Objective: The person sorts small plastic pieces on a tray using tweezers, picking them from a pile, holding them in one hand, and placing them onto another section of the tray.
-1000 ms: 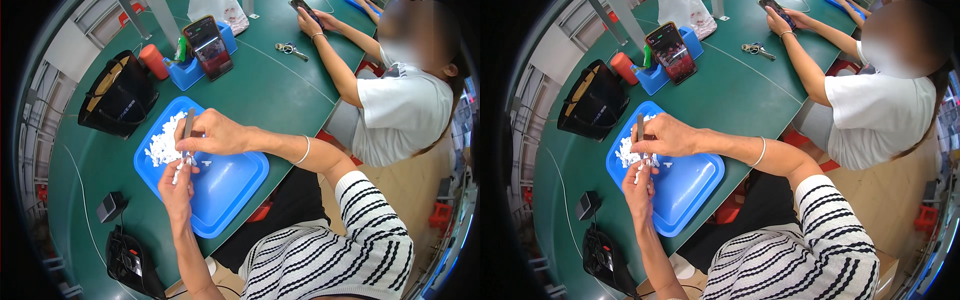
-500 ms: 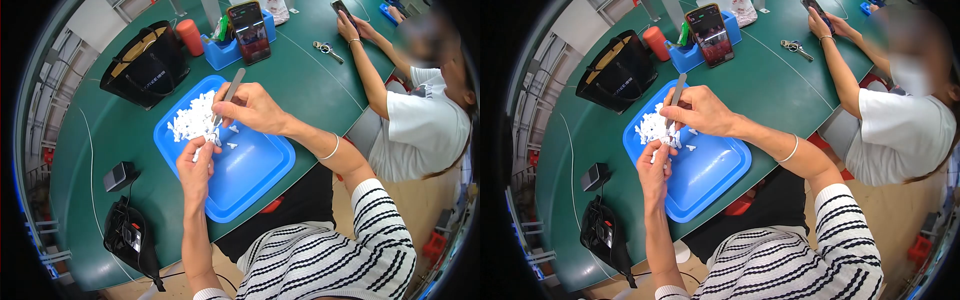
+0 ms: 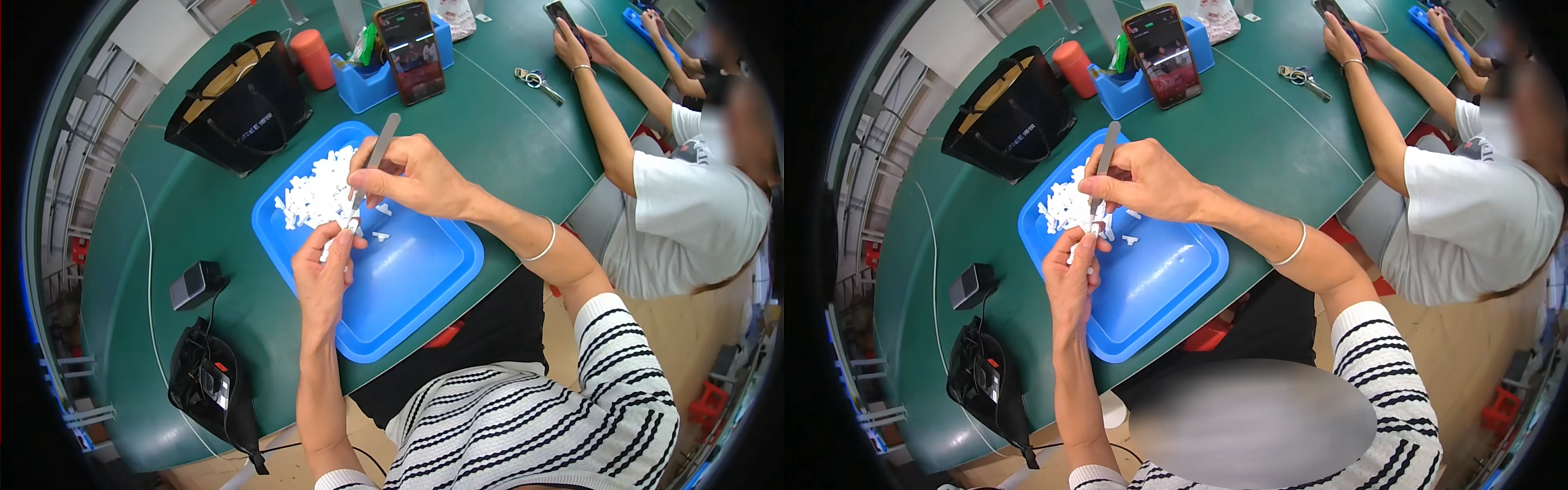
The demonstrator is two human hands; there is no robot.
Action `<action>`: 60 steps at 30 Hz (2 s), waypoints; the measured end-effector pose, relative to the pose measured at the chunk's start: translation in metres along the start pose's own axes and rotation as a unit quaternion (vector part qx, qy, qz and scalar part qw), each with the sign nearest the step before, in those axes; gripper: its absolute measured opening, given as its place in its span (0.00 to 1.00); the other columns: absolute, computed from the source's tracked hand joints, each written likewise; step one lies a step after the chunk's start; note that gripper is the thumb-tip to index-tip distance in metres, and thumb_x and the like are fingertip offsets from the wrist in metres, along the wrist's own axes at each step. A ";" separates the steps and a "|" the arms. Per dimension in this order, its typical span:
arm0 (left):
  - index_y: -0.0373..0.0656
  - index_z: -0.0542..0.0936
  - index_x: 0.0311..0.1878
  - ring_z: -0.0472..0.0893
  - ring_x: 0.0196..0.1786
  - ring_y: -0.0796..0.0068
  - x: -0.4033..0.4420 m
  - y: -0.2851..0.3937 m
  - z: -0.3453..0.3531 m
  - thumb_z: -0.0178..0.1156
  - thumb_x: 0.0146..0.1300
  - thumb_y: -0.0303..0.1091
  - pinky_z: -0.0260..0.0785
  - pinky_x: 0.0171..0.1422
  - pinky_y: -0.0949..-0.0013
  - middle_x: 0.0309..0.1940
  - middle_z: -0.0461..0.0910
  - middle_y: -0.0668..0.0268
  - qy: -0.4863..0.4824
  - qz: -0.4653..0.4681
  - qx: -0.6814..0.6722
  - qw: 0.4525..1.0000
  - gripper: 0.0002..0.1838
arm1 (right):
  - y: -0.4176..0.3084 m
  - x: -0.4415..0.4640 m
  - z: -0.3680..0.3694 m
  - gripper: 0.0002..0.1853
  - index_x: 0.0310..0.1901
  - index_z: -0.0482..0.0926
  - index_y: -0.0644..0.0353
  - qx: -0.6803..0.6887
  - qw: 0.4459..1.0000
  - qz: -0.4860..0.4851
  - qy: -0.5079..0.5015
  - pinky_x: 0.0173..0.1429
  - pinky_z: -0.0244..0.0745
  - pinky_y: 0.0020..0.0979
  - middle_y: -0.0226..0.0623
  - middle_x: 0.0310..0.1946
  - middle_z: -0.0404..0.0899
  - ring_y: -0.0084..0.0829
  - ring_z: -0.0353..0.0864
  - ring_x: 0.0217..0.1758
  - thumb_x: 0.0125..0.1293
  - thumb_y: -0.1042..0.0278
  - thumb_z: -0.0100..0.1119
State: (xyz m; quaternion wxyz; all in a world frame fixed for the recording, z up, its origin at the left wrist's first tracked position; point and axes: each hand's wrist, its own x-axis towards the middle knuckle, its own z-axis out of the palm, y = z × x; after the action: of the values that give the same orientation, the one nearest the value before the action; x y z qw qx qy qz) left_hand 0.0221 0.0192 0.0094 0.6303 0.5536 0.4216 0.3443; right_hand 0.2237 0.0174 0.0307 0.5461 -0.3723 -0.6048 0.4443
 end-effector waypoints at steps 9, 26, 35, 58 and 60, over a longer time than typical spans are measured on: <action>0.36 0.78 0.50 0.62 0.18 0.91 0.000 0.001 -0.003 0.53 0.70 0.35 0.50 0.18 0.85 0.30 0.79 0.69 -0.025 -0.009 -0.018 0.999 0.14 | -0.003 0.002 -0.004 0.12 0.37 0.77 0.68 0.034 0.997 0.043 0.049 0.36 0.80 0.23 0.36 0.32 0.79 0.22 0.81 0.32 0.68 0.65 0.58; 0.33 0.76 0.49 0.62 0.17 0.91 0.002 0.002 -0.004 0.48 0.72 0.36 0.50 0.16 0.85 0.30 0.77 0.67 -0.064 -0.049 -0.109 0.991 0.15 | 0.003 -0.001 0.004 0.09 0.35 0.79 0.71 -0.058 0.998 -0.035 -0.013 0.35 0.80 0.25 0.37 0.36 0.79 0.26 0.81 0.32 0.64 0.71 0.60; 0.37 0.77 0.47 0.63 0.18 0.91 0.000 -0.001 0.001 0.52 0.71 0.38 0.50 0.18 0.85 0.28 0.77 0.70 -0.044 -0.029 -0.019 0.998 0.13 | 0.005 -0.002 0.005 0.08 0.35 0.79 0.71 -0.095 0.994 -0.046 -0.025 0.33 0.80 0.26 0.38 0.34 0.80 0.28 0.83 0.31 0.64 0.72 0.59; 0.36 0.72 0.48 0.64 0.15 0.87 0.000 0.003 -0.019 0.46 0.73 0.44 0.50 0.14 0.85 0.29 0.75 0.61 -0.150 0.032 -0.305 0.940 0.18 | -0.008 0.007 -0.036 0.12 0.39 0.79 0.67 -0.320 0.937 0.031 -0.135 0.43 0.74 0.33 0.42 0.32 0.81 0.35 0.81 0.33 0.63 0.65 0.58; 0.36 0.72 0.46 0.64 0.15 0.86 0.000 0.004 -0.017 0.46 0.73 0.45 0.50 0.14 0.84 0.29 0.75 0.60 -0.149 0.032 -0.309 0.939 0.19 | -0.008 0.007 -0.034 0.12 0.40 0.79 0.67 -0.322 0.935 0.050 -0.142 0.43 0.73 0.34 0.42 0.33 0.81 0.37 0.80 0.33 0.63 0.65 0.58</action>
State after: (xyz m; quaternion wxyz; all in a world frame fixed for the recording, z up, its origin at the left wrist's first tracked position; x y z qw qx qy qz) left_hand 0.0068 0.0268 0.0130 0.8146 0.3901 0.1777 0.3908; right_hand 0.2563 0.0259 0.0411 0.2827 -0.4908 -0.7673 0.3008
